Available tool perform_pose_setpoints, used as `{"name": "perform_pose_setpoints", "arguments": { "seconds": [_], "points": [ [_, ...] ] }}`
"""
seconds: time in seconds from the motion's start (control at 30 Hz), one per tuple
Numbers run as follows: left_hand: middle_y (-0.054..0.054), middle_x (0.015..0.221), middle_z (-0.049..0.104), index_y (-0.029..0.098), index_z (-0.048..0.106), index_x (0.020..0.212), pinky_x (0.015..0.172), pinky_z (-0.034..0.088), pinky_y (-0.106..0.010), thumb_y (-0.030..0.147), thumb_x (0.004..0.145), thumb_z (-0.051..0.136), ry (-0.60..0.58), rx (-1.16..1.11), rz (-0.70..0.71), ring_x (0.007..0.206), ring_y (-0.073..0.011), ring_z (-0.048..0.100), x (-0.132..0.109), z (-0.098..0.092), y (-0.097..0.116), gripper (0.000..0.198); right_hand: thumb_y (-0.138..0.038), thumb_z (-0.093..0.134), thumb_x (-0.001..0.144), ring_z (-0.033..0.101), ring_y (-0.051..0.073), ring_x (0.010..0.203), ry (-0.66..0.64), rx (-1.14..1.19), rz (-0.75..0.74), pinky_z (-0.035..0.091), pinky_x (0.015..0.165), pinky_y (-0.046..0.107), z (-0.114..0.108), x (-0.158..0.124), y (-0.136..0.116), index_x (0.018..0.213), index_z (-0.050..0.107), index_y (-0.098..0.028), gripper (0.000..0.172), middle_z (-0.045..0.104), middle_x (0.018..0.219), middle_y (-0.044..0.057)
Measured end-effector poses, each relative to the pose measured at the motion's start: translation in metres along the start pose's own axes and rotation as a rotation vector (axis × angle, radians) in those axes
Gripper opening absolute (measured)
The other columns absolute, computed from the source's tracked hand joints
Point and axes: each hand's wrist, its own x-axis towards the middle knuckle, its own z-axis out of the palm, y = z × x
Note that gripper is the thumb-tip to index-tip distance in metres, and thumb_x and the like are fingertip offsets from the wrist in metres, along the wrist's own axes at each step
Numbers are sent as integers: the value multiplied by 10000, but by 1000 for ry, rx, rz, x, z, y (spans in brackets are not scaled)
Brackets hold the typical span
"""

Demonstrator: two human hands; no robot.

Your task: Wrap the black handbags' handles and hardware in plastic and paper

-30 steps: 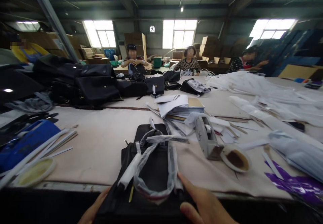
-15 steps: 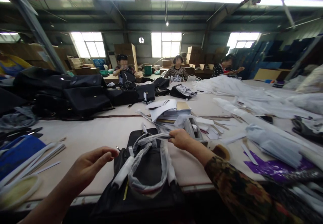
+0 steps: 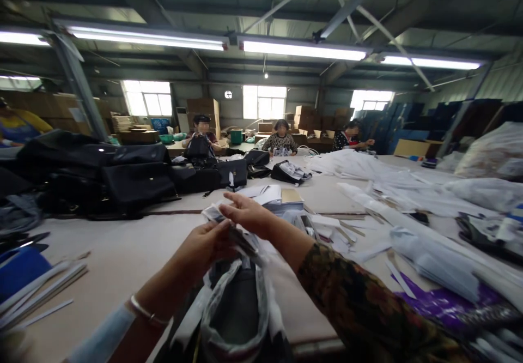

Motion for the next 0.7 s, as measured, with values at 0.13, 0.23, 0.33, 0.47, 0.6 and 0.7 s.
{"name": "perform_pose_setpoints", "arguments": {
  "seconds": [0.13,0.23,0.33,0.47,0.6,0.7],
  "points": [
    [-43,754,699,133,632,877,484,536,-176,204,947,573,143,-248,50,573,-108,664,8,-39,39,115,-512,798,738,711,206,888,-374,21,183,520,810,312,-19,-43,26,1131,701,-171,529,751,965,81],
    [-14,745,679,146,617,897,457,500,-130,215,988,502,222,-370,71,536,-68,630,14,-52,52,162,-412,833,704,726,204,733,-453,88,250,533,686,283,-10,-56,36,984,731,-169,385,751,791,52],
    [-65,907,714,157,622,1019,627,583,-202,416,1000,475,75,-390,65,750,-128,709,13,-43,35,299,-436,832,701,685,191,560,-304,221,178,511,503,256,9,-45,24,880,688,-135,379,714,676,40],
    [-150,1019,732,141,643,1108,790,595,-358,633,800,684,-276,-240,-8,952,-281,721,-5,-11,-8,582,-319,798,776,680,175,556,20,389,114,533,485,251,23,-14,-7,850,617,-125,275,694,664,34],
    [-155,904,757,105,657,1039,824,581,-417,469,711,838,-238,-89,-80,833,-287,743,-28,9,-22,522,-181,596,939,712,182,635,198,390,101,529,486,239,22,11,-20,910,589,-128,61,710,738,58],
    [-155,894,763,97,659,1006,752,585,-360,382,798,773,-196,-65,-127,789,-253,746,-40,6,-19,371,-153,523,975,714,169,653,256,397,87,534,506,239,21,19,-19,925,585,-130,83,719,783,63]
  ]
}}
